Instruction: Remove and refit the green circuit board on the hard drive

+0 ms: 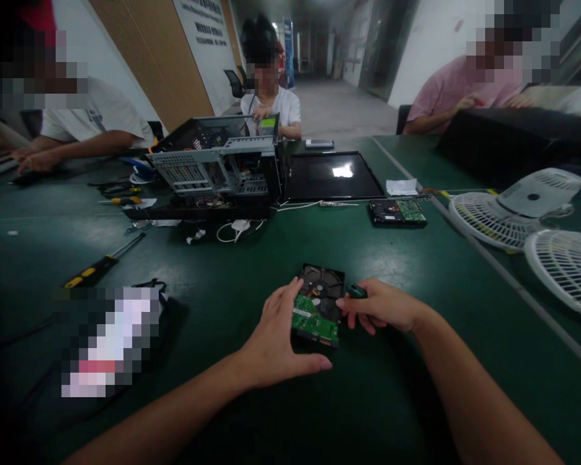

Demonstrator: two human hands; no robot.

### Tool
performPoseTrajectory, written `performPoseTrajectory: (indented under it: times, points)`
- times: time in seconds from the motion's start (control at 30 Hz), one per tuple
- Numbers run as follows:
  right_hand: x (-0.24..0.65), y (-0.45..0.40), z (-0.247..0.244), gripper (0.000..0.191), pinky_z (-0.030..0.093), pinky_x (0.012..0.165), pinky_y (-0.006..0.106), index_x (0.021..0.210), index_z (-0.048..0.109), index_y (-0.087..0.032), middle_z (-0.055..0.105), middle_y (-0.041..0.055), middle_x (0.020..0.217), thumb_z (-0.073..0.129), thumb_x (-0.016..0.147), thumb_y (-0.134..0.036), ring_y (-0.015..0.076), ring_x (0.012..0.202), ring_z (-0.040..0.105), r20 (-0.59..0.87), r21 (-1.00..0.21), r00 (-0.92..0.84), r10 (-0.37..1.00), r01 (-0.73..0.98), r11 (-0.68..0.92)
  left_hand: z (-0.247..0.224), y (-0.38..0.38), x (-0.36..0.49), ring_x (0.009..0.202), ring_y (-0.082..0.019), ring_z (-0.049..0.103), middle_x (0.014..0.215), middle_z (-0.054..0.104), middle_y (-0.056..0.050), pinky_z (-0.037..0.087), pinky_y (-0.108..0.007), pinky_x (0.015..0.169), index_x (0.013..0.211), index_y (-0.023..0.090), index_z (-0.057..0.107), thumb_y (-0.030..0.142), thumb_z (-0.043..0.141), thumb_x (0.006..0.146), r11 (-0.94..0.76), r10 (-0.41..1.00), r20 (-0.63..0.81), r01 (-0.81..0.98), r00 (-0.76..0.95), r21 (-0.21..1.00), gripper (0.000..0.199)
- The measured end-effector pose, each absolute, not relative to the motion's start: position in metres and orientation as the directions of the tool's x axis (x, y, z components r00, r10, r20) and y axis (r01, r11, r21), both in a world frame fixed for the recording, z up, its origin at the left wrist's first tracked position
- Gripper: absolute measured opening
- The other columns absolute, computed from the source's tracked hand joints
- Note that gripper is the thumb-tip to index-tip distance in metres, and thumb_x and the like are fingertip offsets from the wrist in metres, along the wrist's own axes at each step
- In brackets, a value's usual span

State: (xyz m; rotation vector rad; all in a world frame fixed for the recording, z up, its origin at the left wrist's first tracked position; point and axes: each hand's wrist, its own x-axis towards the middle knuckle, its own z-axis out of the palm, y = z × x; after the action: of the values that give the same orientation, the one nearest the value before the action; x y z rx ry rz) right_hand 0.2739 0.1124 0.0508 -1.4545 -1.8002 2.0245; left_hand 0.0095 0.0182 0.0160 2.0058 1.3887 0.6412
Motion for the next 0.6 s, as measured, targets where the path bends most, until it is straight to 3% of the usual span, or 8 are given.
performPoseTrajectory:
  times: [0.2, 0.4, 0.5, 0.6]
  points:
    - [0.275, 0.113, 0.048, 0.043, 0.023, 0.037, 0.021, 0.080, 0.071, -0.017, 0.075, 0.0081, 0.078, 0.072, 0.087, -0.059, 0.0083, 0.046, 0.055, -0.580, -0.806, -0.552, 0.599, 0.494, -0.325, 0.004, 0.004, 0.024, 0.151, -0.053, 0.027, 0.171, 0.020, -0.021, 0.029, -0.078, 0.118, 0.166, 0.025, 0.012, 0.070, 0.086, 0.064, -0.251, 0.967, 0.119, 0.750, 0.227, 0.611, 0.134]
    - [0.276, 0.112, 0.050, 0.048, 0.022, 0.039, 0.022, 0.072, 0.071, -0.015, 0.070, 0.0064, 0.068, 0.068, 0.091, -0.058, 0.0059, 0.043, 0.045, -0.551, -0.823, -0.575, 0.605, 0.494, -0.280, 0.001, -0.009, 0.044, 0.148, -0.058, 0.028, 0.172, 0.013, -0.022, 0.031, -0.081, 0.113, 0.166, 0.027, 0.009, 0.066, 0.087, 0.064, -0.213, 0.977, 0.115, 0.782, 0.180, 0.586, 0.134]
    - [0.276, 0.112, 0.051, 0.046, 0.020, 0.038, 0.021, 0.075, 0.071, -0.014, 0.072, 0.0079, 0.074, 0.072, 0.089, -0.058, 0.0049, 0.042, 0.045, -0.556, -0.824, -0.576, 0.599, 0.475, -0.308, 0.005, -0.005, 0.053, 0.148, -0.057, 0.028, 0.173, 0.004, -0.023, 0.033, -0.078, 0.113, 0.166, 0.026, 0.007, 0.063, 0.085, 0.067, -0.226, 0.974, 0.150, 0.820, 0.172, 0.526, 0.131]
    - [0.277, 0.114, 0.048, 0.046, 0.019, 0.038, 0.021, 0.081, 0.071, -0.013, 0.074, 0.0091, 0.075, 0.074, 0.087, -0.059, 0.0057, 0.042, 0.048, -0.564, -0.822, -0.572, 0.595, 0.456, -0.341, 0.010, -0.001, 0.059, 0.149, -0.053, 0.032, 0.173, 0.004, -0.023, 0.037, -0.071, 0.115, 0.165, 0.022, 0.009, 0.053, 0.080, 0.076, -0.195, 0.977, 0.171, 0.865, 0.129, 0.463, 0.118]
